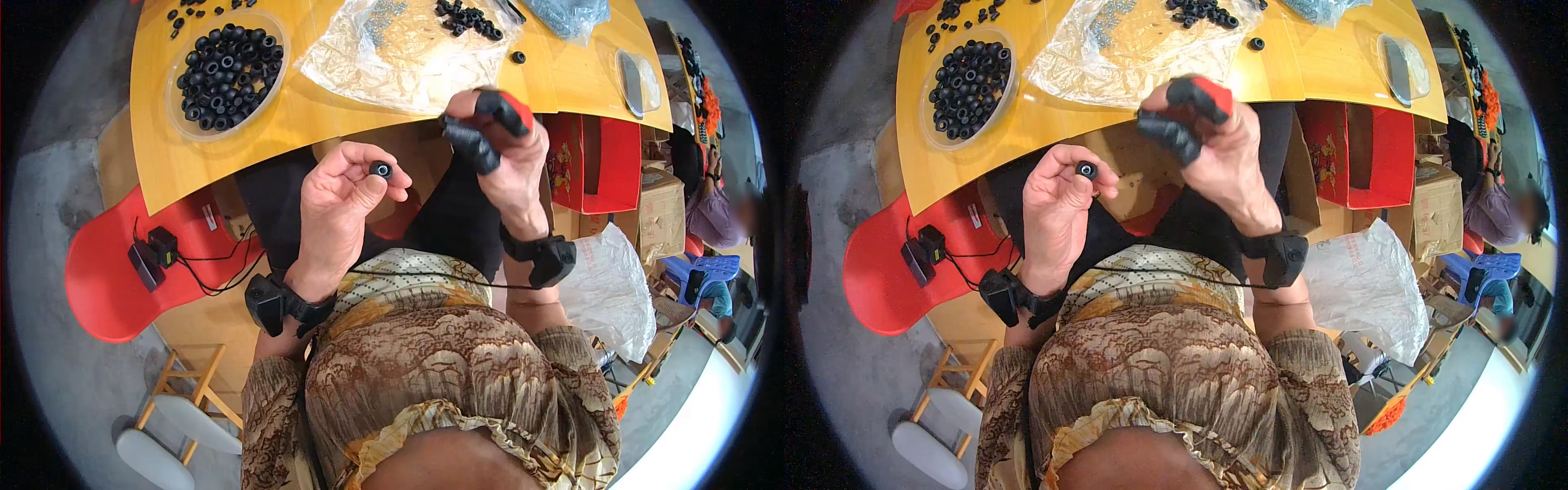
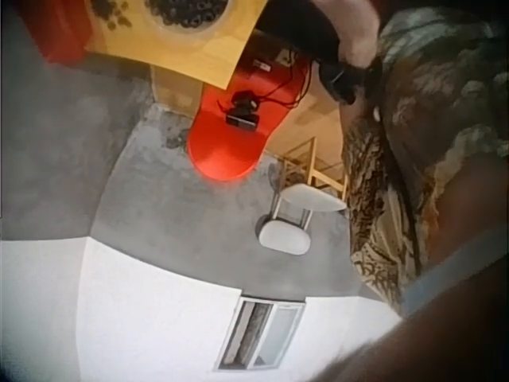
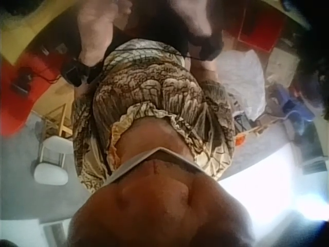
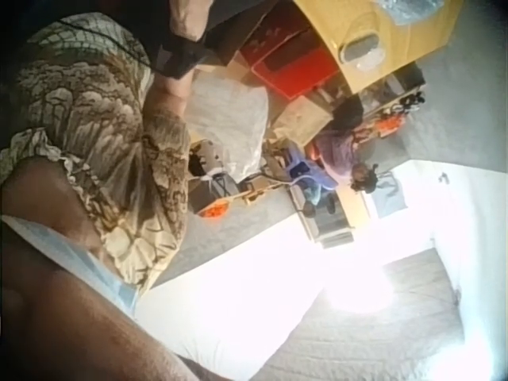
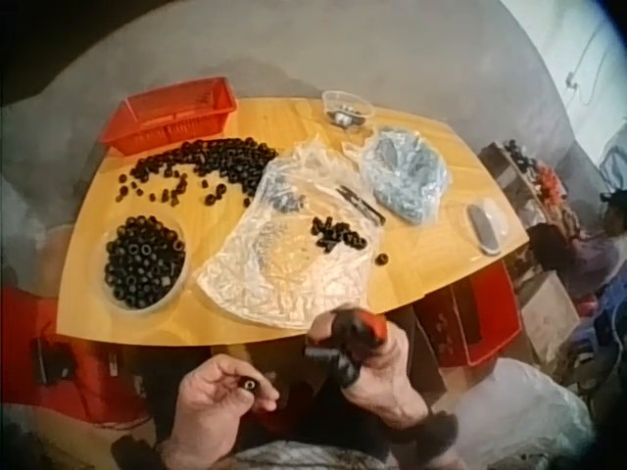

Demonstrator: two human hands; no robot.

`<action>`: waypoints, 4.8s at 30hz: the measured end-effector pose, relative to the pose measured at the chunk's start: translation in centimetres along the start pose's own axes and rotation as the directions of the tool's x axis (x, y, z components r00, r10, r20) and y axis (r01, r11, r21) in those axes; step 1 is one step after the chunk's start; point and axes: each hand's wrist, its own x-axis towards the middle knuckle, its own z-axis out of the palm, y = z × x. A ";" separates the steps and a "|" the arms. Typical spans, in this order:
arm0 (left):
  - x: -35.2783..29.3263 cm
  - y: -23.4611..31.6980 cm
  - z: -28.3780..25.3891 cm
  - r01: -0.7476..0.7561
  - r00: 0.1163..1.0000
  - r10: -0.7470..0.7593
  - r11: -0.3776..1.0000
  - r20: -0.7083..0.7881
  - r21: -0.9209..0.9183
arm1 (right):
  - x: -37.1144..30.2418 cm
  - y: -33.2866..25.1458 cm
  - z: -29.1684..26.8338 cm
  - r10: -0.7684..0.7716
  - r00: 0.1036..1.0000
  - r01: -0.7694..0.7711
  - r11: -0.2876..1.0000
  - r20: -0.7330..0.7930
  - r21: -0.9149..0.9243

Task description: The person assembles small black plastic components by hand.

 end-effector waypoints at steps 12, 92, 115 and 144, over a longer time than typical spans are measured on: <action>0.1 0.2 1.3 -0.103 0.994 0.105 0.993 -0.025 0.056 | -2.5 -0.4 1.1 -0.003 0.981 0.016 0.998 0.196 -0.068; -1.2 2.0 3.2 -0.412 0.902 0.355 0.537 0.246 0.736 | -3.7 -3.1 0.8 -0.072 0.980 0.123 0.951 0.186 -0.285; -1.4 1.1 3.7 -0.228 0.971 0.196 0.596 0.136 0.770 | -4.2 -2.2 0.0 -0.066 0.973 0.129 0.949 0.220 -0.288; -1.9 -1.5 2.8 -0.216 0.976 0.179 0.834 0.122 0.508 | -5.6 -1.1 0.2 0.357 0.922 -0.376 0.919 0.151 0.122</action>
